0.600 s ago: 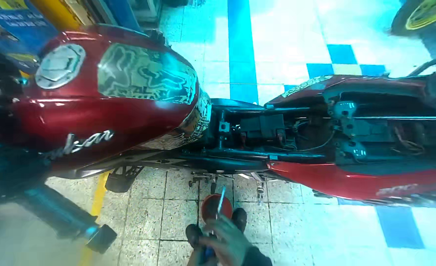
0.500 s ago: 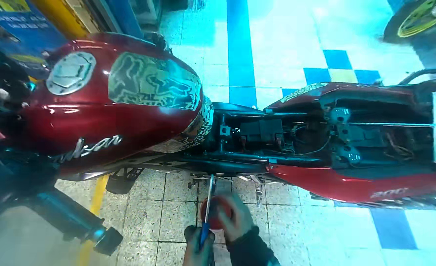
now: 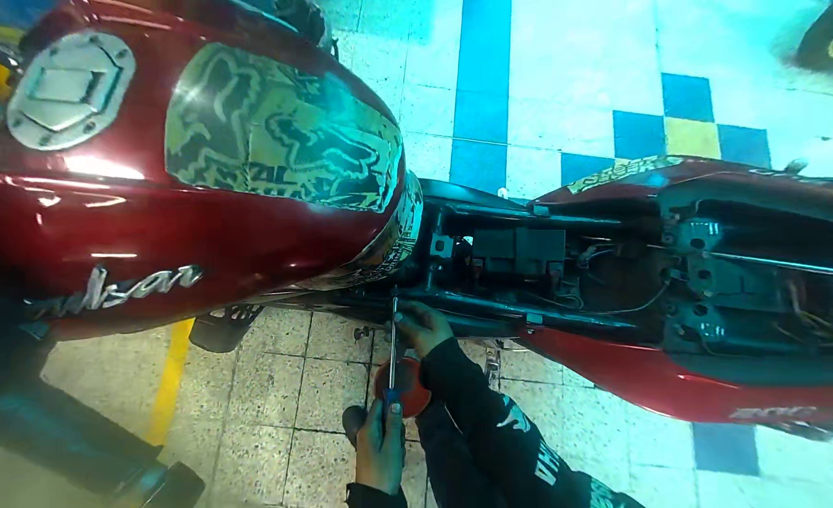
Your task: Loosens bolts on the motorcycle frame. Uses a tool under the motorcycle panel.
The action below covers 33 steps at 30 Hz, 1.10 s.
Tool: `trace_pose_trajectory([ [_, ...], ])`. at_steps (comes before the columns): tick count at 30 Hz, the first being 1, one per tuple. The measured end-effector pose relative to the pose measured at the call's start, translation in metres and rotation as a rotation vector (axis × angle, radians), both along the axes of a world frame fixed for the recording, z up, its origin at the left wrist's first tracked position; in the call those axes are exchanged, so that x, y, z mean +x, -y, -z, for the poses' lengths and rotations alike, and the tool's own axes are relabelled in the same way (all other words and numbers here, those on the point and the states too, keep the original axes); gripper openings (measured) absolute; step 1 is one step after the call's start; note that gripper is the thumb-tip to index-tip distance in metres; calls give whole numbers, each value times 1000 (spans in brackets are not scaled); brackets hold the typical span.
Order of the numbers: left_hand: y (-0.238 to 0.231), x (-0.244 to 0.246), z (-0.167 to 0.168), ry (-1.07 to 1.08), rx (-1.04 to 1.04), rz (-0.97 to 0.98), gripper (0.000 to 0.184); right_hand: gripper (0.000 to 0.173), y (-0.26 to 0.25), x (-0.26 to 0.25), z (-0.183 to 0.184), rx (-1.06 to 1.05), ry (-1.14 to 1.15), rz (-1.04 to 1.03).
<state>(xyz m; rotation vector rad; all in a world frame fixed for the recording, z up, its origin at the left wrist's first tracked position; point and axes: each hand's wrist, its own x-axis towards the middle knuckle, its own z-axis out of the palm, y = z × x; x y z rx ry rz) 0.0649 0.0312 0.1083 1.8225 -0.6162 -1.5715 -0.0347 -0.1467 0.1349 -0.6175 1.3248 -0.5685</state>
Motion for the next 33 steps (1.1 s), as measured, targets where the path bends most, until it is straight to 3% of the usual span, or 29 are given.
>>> trace_pose_trajectory([
  [3,1,1,-3,93,-26,21,36,29,2,2,-1,21,4,19],
  [10,1,-14,-9,680,-142,98,40,29,-1,4,-1,25,62,62],
  [18,4,-15,-7,748,-180,37,42,27,-2,9,2,30,152,145],
  [21,2,-18,-7,804,-205,89,49,27,-2,10,3,74,197,208],
  [25,1,-25,0,899,-218,139,45,30,-3,8,5,154,269,196],
  [27,7,-25,0,871,-185,159,43,32,-4,7,2,177,274,106],
  [30,31,-17,-5,727,26,226,34,29,-5,7,0,163,244,56],
  [32,38,-12,1,401,88,160,22,27,-4,7,-1,140,208,64],
  [33,36,-13,6,99,78,70,23,25,-4,7,-1,127,184,77],
])
